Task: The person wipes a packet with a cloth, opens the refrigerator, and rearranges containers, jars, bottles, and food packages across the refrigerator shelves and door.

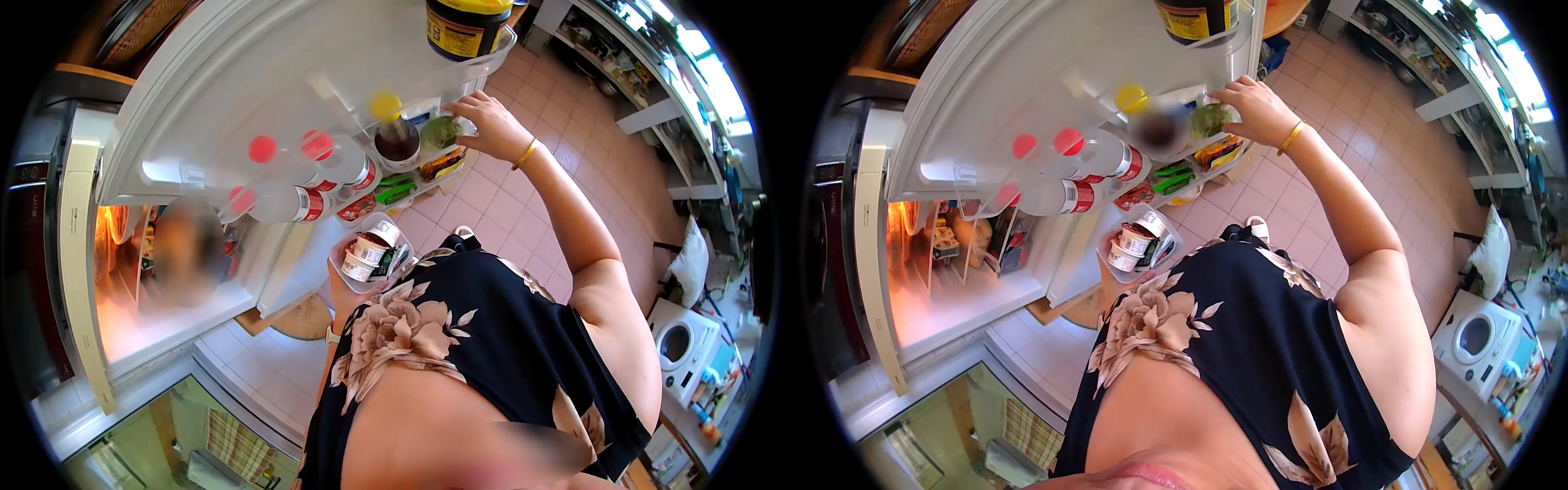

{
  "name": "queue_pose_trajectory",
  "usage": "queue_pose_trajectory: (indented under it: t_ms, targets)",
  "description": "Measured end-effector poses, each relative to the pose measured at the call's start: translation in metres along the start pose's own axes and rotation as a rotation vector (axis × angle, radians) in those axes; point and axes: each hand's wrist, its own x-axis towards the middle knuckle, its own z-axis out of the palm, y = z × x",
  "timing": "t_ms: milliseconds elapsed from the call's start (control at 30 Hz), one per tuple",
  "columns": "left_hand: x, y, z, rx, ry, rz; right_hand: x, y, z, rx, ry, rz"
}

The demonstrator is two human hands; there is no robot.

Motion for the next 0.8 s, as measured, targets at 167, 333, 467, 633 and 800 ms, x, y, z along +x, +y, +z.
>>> queue_pose_trajectory:
  t_ms: [167, 333, 467, 633, 800]
  targets:
    - [0.013, 0.029, 0.014, -0.196, 0.108, -0.099, 0.015, -0.001, 0.008, 0.049, 0.016, -0.195]
    - [0.021, 0.033, 0.030, -0.200, 0.149, -0.092, 0.010, -0.037, 0.025, -0.029, 0.002, -0.061]
    - [0.015, 0.018, 0.024, -0.400, 0.165, -0.200, 0.015, -0.047, 0.022, -0.006, 0.009, -0.104]
    - [0.010, 0.009, 0.008, -0.319, 0.114, -0.154, 0.001, -0.072, -0.002, 0.229, 0.072, 0.012]
    - [0.004, 0.002, 0.008, -0.392, 0.112, -0.123, -0.044, -0.092, -0.077, 0.527, 0.130, -0.108]
